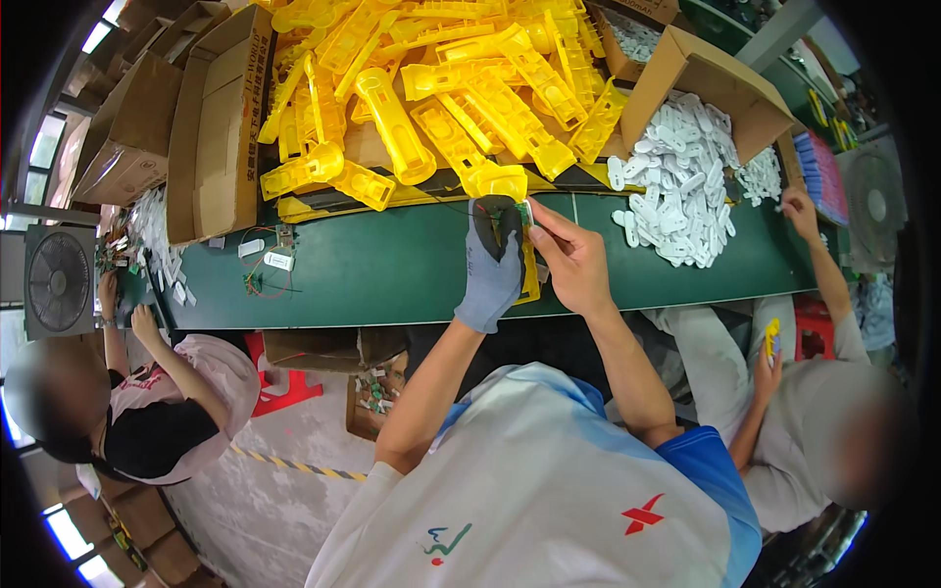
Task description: The person assembles small electronic components by hand, inserting circuit boards and wires into yellow and white plastic housings.
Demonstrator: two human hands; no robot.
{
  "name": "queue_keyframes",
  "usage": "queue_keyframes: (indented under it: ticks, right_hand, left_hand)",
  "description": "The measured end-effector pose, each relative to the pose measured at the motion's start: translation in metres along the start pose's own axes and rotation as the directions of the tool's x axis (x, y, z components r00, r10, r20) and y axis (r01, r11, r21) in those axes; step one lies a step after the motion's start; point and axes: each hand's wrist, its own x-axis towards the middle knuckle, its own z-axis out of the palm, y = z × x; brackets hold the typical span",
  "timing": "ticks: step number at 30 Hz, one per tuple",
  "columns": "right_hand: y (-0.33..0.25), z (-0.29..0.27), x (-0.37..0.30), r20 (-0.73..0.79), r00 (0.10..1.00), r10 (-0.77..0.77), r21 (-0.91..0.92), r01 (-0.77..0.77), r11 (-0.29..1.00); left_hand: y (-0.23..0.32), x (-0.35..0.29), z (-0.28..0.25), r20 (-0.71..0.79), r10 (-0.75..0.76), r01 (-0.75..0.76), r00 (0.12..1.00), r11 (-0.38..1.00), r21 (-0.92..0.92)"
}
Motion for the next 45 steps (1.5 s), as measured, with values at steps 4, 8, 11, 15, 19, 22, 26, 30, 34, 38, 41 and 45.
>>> queue_keyframes:
  ticks: [4,8,11,15,19,22,26,30,34,38,41,45]
  right_hand:
    - [0.003,-0.003,-0.001,-0.004,1.000,-0.025,-0.004,0.025,1.000]
    - [-0.010,-0.003,0.000,-0.006,0.982,-0.188,-0.182,0.184,0.966]
    - [-0.020,-0.005,-0.003,0.050,0.962,-0.268,-0.367,0.267,0.891]
    - [-0.020,-0.004,-0.006,0.106,0.910,-0.401,-0.367,0.411,0.835]
    - [-0.030,-0.024,-0.039,0.129,0.940,-0.317,-0.283,0.341,0.897]
    - [-0.057,-0.049,-0.067,0.029,0.989,-0.148,-0.392,0.147,0.908]
    - [-0.048,-0.134,-0.103,-0.368,0.930,-0.004,-0.273,-0.103,0.956]
    - [-0.023,-0.291,-0.100,-0.658,0.705,-0.266,-0.594,-0.268,0.759]
    - [0.019,-0.403,-0.094,-0.571,0.669,-0.476,-0.820,-0.486,0.302]
    - [0.008,-0.390,-0.064,-0.599,0.771,-0.215,-0.800,-0.572,0.181]
    - [0.011,-0.400,-0.047,-0.495,0.798,-0.342,-0.861,-0.504,0.070]
    - [-0.010,-0.356,-0.039,-0.293,0.636,-0.714,-0.872,-0.484,-0.072]
  left_hand:
    - [-0.002,-0.001,0.000,0.062,-0.015,0.014,0.998,1.000,0.006]
    - [-0.006,-0.001,0.002,0.056,0.068,-0.073,0.996,0.992,0.103]
    - [0.003,-0.003,0.000,0.053,0.109,-0.115,0.993,0.983,0.140]
    - [0.017,-0.006,0.002,0.022,0.220,-0.221,0.975,0.972,0.076]
    - [0.031,-0.034,0.032,0.122,0.133,-0.147,0.984,0.983,0.110]
    - [0.075,-0.052,0.018,0.403,0.150,-0.180,0.903,0.983,0.037]
    - [0.114,-0.050,-0.100,0.228,0.152,-0.200,0.962,0.958,0.204]
    - [0.070,-0.018,-0.247,-0.243,0.398,0.082,0.884,0.382,0.921]
    - [0.036,-0.005,-0.276,0.026,0.267,-0.035,0.963,0.029,0.999]
    - [0.036,-0.020,-0.216,0.153,0.111,-0.185,0.982,0.378,0.907]
    - [0.032,-0.037,-0.155,0.293,0.143,-0.326,0.945,0.438,0.837]
    - [0.025,-0.047,-0.099,0.458,0.144,-0.469,0.877,0.458,0.755]
